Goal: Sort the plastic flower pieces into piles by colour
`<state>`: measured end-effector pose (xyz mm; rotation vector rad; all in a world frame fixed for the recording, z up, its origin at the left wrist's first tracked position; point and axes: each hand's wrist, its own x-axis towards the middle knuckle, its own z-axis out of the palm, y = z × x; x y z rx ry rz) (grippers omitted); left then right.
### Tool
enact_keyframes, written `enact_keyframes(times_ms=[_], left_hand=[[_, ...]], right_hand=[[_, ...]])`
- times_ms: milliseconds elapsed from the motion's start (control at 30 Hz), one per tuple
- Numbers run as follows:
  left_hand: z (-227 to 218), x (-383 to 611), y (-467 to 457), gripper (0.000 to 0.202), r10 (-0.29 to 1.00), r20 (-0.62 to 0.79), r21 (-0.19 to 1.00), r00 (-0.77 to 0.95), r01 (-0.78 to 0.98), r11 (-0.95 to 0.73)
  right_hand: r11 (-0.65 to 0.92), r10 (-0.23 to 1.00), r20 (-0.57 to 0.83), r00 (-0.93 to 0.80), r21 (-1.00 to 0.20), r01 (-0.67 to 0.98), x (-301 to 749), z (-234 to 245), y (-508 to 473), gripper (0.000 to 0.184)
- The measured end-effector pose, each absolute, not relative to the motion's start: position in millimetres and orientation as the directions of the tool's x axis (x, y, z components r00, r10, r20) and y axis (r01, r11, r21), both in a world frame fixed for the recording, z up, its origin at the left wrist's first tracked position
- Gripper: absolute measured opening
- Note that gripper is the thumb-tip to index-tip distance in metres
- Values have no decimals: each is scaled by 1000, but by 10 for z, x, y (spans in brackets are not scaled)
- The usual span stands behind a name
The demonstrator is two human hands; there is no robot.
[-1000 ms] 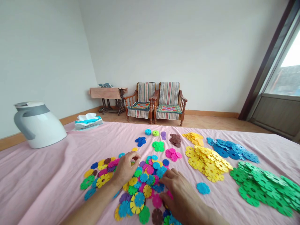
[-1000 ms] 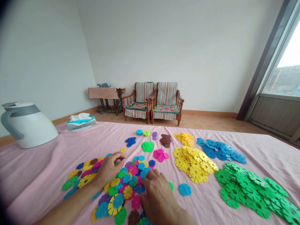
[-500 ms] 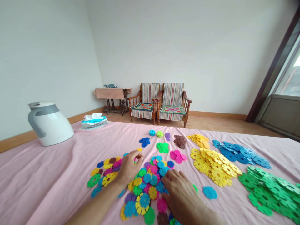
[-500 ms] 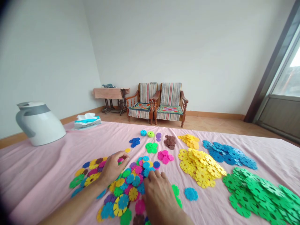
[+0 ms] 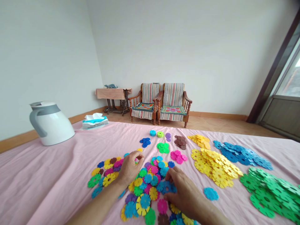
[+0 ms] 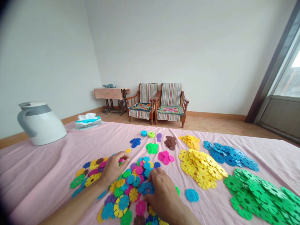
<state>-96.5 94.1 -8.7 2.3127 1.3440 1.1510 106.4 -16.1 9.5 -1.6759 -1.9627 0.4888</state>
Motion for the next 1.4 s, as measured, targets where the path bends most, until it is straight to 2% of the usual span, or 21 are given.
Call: enact_keyframes(times_ms=[100,200,300,467,600,767,900,967,1033,1100,1167,1267,1400], left_hand=[[-83,-966,941,13,807,524,549,272,617,-564],[-44,-941,888,12,782,543,562,306,560,-609],[37,-881,748,14,734,536,568,416,466,-679],[160,-743,457,48,634,436,552,638,367,-749],[167,-680,352,53,621,398,527,675,385,-757],[150,-666,325,50,629,361,559,689,381,-737],[170,-658,345,43,706,357,695,611,331,-638],[185,-663,382,39,777,294,848,556,224,-481],[193,-674,429,38,811,185,971,555,23,-237],[190,-682,469,37,796,111,985,595,-170,-10],[177,-679,486,37,780,85,960,619,-262,103],[159,-653,463,34,772,59,962,633,-244,126],[175,-621,394,39,756,51,995,652,-101,20]], right_hand=[[151,988,137,-76,-697,701,1107,76,-126,17],[80,997,75,-31,-849,522,1176,26,-65,3],[38,999,41,2,-954,299,1245,-32,-3,5],[-57,998,-57,-6,-997,47,1250,-51,28,14],[-60,998,-61,10,-997,-52,1154,-40,-4,19],[-45,998,-51,49,-992,-121,1063,-77,-30,26],[-30,999,-31,15,-995,-100,1084,-79,-27,36],[-19,1000,-19,4,-999,-49,1111,-51,-23,41],[-11,1000,-11,20,-1000,2,1129,-8,-26,43],[-1,999,0,44,-1000,31,1124,41,-42,43],[23,997,25,70,-999,31,1091,87,-70,41],[65,995,65,76,-998,10,1017,133,-117,40],[62,997,62,47,-998,1,943,123,-152,38]])
